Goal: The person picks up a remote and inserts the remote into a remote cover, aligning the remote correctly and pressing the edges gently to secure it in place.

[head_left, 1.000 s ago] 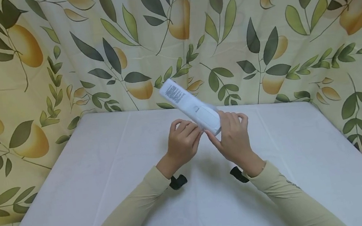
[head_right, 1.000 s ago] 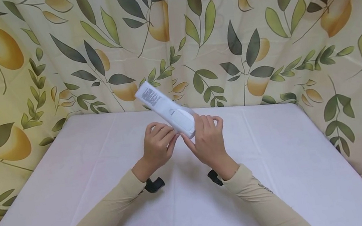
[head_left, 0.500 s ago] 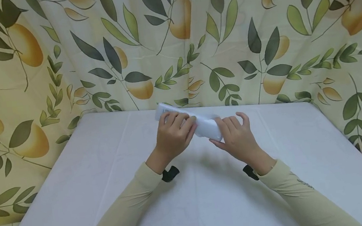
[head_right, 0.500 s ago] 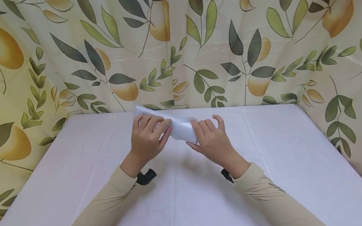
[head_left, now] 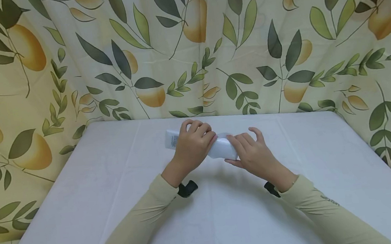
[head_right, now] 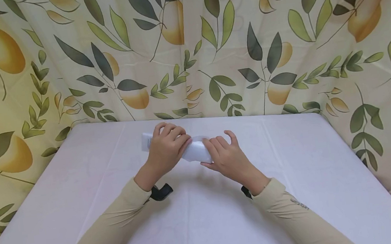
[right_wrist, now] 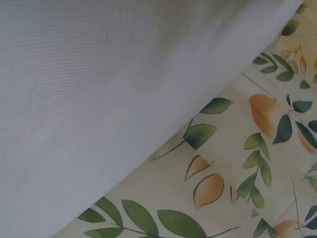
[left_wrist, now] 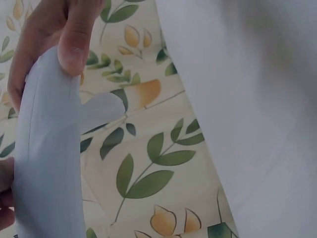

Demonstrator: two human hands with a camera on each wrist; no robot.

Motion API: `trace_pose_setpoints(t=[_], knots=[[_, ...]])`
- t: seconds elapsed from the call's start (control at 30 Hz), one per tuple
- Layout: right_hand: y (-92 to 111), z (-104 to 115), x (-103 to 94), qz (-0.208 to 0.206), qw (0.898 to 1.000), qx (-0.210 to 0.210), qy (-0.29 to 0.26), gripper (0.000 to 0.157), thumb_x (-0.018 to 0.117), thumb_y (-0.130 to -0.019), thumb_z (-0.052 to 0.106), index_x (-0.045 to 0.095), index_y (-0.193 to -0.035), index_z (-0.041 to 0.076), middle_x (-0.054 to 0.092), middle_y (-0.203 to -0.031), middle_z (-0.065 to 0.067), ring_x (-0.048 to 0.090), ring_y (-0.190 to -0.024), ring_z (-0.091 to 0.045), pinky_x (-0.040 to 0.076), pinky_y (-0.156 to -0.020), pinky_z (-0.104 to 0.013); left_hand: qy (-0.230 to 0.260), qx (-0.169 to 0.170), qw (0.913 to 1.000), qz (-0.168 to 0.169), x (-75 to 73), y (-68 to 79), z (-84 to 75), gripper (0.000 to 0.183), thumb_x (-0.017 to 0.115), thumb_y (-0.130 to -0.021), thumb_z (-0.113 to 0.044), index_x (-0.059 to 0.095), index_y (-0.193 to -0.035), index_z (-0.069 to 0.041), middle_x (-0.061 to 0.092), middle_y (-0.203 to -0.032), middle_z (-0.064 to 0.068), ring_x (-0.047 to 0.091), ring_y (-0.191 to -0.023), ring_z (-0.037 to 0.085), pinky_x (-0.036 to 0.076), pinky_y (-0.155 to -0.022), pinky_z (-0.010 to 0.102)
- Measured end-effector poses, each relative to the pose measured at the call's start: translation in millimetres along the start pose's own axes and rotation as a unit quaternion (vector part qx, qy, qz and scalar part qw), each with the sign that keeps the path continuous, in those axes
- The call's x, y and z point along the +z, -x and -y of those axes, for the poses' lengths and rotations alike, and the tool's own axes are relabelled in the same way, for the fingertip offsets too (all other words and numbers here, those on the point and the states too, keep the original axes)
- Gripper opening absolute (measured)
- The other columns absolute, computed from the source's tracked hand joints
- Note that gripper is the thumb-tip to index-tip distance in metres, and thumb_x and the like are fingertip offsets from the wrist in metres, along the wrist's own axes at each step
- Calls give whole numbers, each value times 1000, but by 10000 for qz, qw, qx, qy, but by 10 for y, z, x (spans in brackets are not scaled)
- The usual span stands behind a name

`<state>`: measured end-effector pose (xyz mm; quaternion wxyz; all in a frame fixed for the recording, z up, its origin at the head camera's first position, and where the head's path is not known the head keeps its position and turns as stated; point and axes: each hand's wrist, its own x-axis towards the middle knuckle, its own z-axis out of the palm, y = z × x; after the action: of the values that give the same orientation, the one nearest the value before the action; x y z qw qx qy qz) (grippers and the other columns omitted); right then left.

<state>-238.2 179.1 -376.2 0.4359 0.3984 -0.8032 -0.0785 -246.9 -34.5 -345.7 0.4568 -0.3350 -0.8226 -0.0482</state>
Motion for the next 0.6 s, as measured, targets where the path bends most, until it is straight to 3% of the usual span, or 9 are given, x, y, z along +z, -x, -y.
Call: trace_pose_setpoints(t=[0.07,0.13,0.2,0.37,0.6], knots=[[4,2,-11,47,10000,-6,-64,56,57,-89,45,53,-114,-5,63,-92,-16,60,-83,-29,43,-85,-57,-165,-75,9998,-26,3,6,-13,10,70,-84,-24,73,-80,-15,68,-84,-3,60,-85,15,45,-85,37],[3,1,-34,112,9998,35,-154,65,75,-74,43,54,-114,-4,63,-92,-15,60,-84,-29,42,-86,-58,-277,-165,9995,11,7,17,-25,11,70,-83,-24,73,-80,-15,69,-84,-2,61,-85,15,45,-86,38],[-3,0,-65,153,9995,101,-263,72,83,-63,41,56,-113,-3,64,-90,-14,60,-83,-28,42,-86,-59,-338,-228,9991,68,15,29,-35,11,70,-83,-25,73,-80,-14,69,-83,-2,61,-84,15,46,-86,38],[-17,-14,-145,396,9976,265,-502,67,83,-63,41,57,-108,-2,66,-86,-13,61,-82,-28,42,-86,-59,-336,-219,9991,161,46,55,-65,14,70,-83,-26,74,-79,-14,69,-82,-2,62,-86,16,46,-87,39],[-7,-48,-146,471,9924,164,-1129,61,82,-63,37,58,-104,-1,65,-87,-11,61,-82,-27,43,-86,-56,218,-120,9996,-129,50,72,-124,11,73,-81,-20,73,-74,-12,67,-78,-2,60,-84,15,45,-87,37]])
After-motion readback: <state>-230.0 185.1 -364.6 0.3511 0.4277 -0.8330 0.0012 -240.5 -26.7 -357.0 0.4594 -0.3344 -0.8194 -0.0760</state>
